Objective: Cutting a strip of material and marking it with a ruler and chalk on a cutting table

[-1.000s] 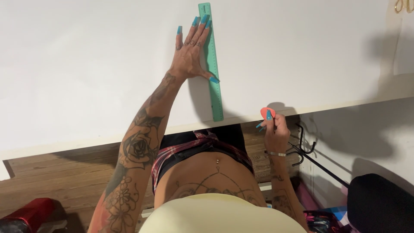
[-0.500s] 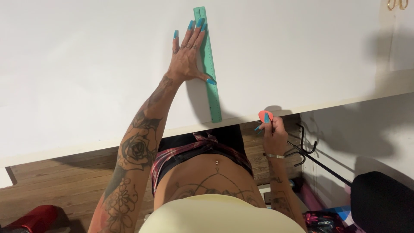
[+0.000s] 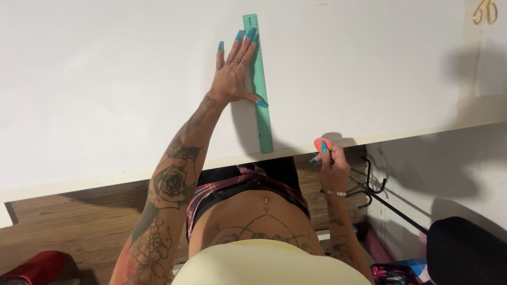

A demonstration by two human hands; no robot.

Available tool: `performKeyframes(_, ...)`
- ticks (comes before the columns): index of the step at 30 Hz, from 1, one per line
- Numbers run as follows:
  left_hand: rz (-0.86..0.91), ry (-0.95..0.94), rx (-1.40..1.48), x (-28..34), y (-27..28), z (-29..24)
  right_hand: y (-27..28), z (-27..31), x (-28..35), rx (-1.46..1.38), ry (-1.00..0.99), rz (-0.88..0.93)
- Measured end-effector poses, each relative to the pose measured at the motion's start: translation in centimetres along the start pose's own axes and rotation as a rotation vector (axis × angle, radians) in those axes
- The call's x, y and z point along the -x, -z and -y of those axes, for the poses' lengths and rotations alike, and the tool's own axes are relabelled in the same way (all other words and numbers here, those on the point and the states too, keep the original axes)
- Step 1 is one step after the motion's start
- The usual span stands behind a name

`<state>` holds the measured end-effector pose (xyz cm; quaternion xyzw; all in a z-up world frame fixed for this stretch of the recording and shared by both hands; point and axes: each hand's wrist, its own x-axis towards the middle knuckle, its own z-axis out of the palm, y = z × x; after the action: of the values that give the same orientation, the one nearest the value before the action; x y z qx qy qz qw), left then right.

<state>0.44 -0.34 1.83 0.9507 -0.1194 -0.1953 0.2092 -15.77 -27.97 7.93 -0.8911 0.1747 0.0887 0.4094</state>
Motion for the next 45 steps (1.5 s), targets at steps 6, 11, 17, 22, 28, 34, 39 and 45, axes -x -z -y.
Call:
performKeyframes(6, -0.043, -0.019, -0.005, -0.1, -0.7, 0.4, -0.1, -0.2, -0.4, 0.008, 0.055, -0.013)
performKeyframes(11, -0.028, -0.014, -0.017, 0.1, -0.3, 0.2, 0.0, 0.4, -0.5, -0.005, 0.012, 0.005)
performKeyframes(17, -0.016, -0.006, -0.015, 0.1, -0.3, 0.3, -0.1, 0.0, -0.6, -0.002, 0.01, 0.004)
performKeyframes(22, -0.035, -0.025, 0.025, 0.3, -0.6, 0.6, -0.2, 0.7, -0.6, -0.006, -0.016, 0.004)
performKeyframes(28, -0.354, -0.06, 0.295, 4.9, 1.2, 1.9, -0.4, -0.4, -0.8, 0.043, 0.152, -0.013)
performKeyframes(34, -0.473, 0.264, -0.033, 14.5, -0.5, 4.5, -0.9, -1.2, -0.9, 0.06, 0.151, -0.07)
performKeyframes(39, -0.523, 0.217, -0.072, 20.8, -3.5, 2.8, -0.5, -0.2, -2.2, 0.097, 0.261, 0.05)
performKeyframes(45, -0.64, 0.152, -0.195, 24.2, -7.4, 2.2, -1.1, 0.8, -3.7, 0.012, 0.304, 0.145)
